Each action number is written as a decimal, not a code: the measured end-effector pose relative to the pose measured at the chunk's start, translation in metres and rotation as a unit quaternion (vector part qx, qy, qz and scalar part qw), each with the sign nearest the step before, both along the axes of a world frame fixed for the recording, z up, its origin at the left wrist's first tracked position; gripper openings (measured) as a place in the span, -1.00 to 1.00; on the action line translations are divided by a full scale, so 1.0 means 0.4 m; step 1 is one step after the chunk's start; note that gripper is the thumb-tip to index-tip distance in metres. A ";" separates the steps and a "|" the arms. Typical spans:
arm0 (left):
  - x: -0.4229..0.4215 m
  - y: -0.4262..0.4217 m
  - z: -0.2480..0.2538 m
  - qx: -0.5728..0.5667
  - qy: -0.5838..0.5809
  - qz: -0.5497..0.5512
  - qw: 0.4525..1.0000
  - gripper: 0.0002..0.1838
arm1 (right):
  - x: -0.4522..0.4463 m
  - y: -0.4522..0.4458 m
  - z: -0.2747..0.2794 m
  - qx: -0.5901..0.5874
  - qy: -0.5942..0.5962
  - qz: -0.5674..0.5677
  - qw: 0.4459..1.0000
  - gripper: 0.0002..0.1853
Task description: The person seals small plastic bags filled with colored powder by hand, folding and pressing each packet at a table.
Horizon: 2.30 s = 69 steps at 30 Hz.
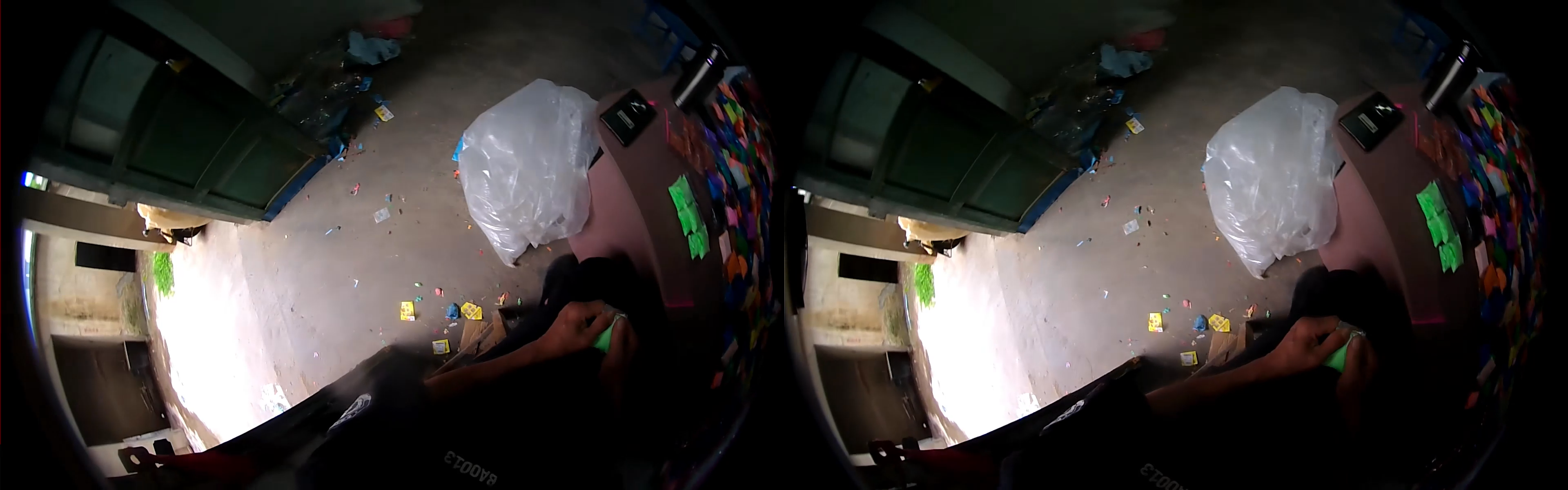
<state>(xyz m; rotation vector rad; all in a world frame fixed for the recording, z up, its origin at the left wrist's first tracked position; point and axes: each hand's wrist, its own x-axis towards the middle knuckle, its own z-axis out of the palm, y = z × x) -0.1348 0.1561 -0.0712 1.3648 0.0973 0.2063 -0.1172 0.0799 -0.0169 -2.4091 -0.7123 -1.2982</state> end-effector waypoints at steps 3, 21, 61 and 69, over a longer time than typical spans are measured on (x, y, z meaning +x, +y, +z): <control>-0.002 0.028 0.012 0.116 -0.052 0.025 0.992 -0.77 | 0.000 0.012 -0.039 0.029 0.001 -0.003 1.000 -0.74; -0.030 0.123 0.070 0.040 -0.037 0.005 0.999 -0.73 | 0.003 0.174 -0.033 0.112 -0.039 -0.017 0.993 -0.82; -0.018 0.252 0.076 0.061 0.043 0.117 0.990 -0.64 | 0.274 -0.075 -0.337 0.044 0.539 0.297 0.787 -0.36; -0.020 0.259 0.043 0.164 -0.008 0.157 0.974 -0.68 | 0.225 -0.026 -0.333 0.470 0.724 0.176 0.474 -0.33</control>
